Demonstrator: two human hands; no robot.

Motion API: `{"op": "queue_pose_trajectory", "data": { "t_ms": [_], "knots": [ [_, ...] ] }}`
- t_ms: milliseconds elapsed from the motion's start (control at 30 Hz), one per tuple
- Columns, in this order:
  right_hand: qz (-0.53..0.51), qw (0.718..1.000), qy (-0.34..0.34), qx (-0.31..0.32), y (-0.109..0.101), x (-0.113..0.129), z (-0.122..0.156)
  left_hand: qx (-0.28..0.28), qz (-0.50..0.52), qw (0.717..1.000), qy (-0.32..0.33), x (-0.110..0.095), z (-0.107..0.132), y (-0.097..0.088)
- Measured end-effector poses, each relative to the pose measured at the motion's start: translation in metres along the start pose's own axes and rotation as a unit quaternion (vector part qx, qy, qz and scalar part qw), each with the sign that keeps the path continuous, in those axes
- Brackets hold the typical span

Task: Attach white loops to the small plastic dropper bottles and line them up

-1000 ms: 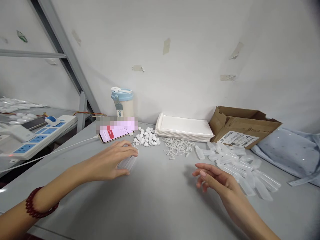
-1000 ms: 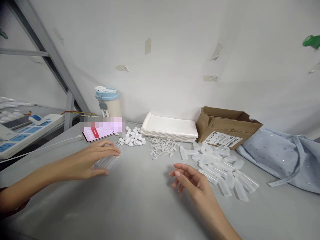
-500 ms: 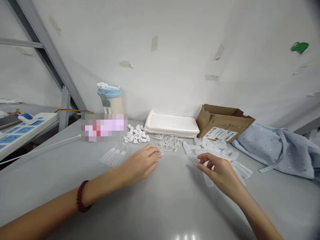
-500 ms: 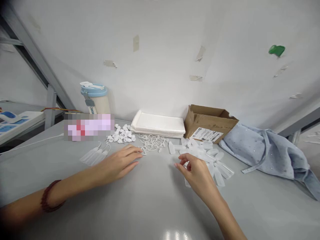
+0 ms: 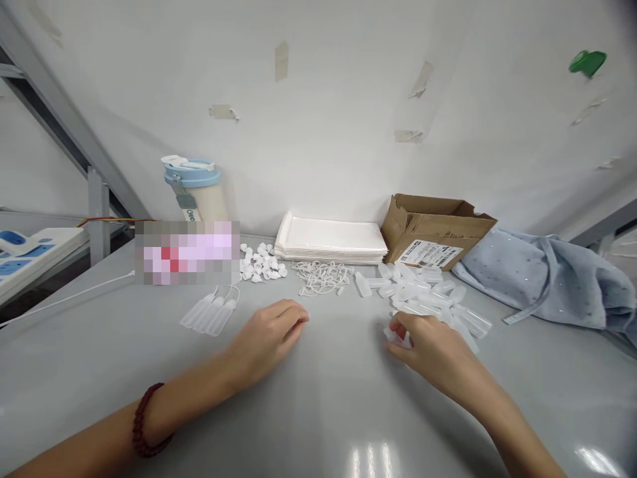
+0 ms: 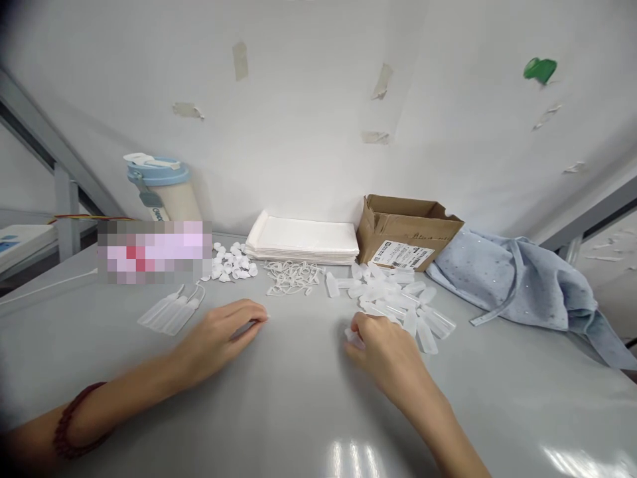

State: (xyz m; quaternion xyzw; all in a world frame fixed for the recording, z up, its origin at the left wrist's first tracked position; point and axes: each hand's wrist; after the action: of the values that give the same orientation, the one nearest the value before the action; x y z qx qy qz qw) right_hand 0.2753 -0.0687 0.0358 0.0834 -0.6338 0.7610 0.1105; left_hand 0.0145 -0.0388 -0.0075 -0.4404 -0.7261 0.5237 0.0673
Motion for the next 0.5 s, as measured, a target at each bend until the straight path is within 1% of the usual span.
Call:
{"op": "queue_pose_trajectory", "data": {
  "t_ms": [67, 100, 133, 200, 300, 400, 433, 500],
  "knots": [
    [-0.086, 0.994, -0.064, -0.010, 0.003, 0.007, 0.003, -0.030, 0.047, 0.998, -0.036, -0.007, 0.000, -0.004],
    [-0.139, 0.985, -0.100, -0.011, 0.006, 0.012, 0.004, -0.047, 0.069, 0.996, -0.044, -0.011, 0.000, -0.006],
    [-0.195, 0.972, -0.133, -0.010, 0.010, 0.017, 0.007, -0.060, 0.088, 0.993, -0.040, -0.015, 0.000, -0.007],
    [-0.291, 0.942, -0.167, 0.006, 0.019, 0.027, 0.011, -0.075, 0.118, 0.990, -0.013, -0.023, 0.001, -0.008],
    [-0.403, 0.898, -0.170, 0.051, 0.037, 0.039, 0.017, -0.090, 0.146, 0.985, 0.020, -0.033, 0.004, -0.006],
    [-0.480, 0.860, -0.153, 0.088, 0.051, 0.045, 0.021, -0.114, 0.160, 0.980, 0.018, -0.037, 0.008, 0.000],
    [-0.491, 0.854, -0.150, 0.090, 0.053, 0.047, 0.021, -0.122, 0.160, 0.979, 0.015, -0.037, 0.009, 0.001],
    [-0.493, 0.852, -0.152, 0.090, 0.055, 0.048, 0.021, -0.135, 0.160, 0.978, 0.006, -0.036, 0.011, 0.004]
  ]
}}
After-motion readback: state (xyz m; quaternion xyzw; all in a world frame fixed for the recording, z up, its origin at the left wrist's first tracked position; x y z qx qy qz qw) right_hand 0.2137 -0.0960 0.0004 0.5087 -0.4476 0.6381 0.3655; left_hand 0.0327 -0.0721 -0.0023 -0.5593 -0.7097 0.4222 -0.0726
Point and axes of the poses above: each hand's wrist, its own z-axis away from the middle knuckle, its own y-axis out of the palm, x = y × z, and after that the axes turned 4 degrees about -z, right-handed
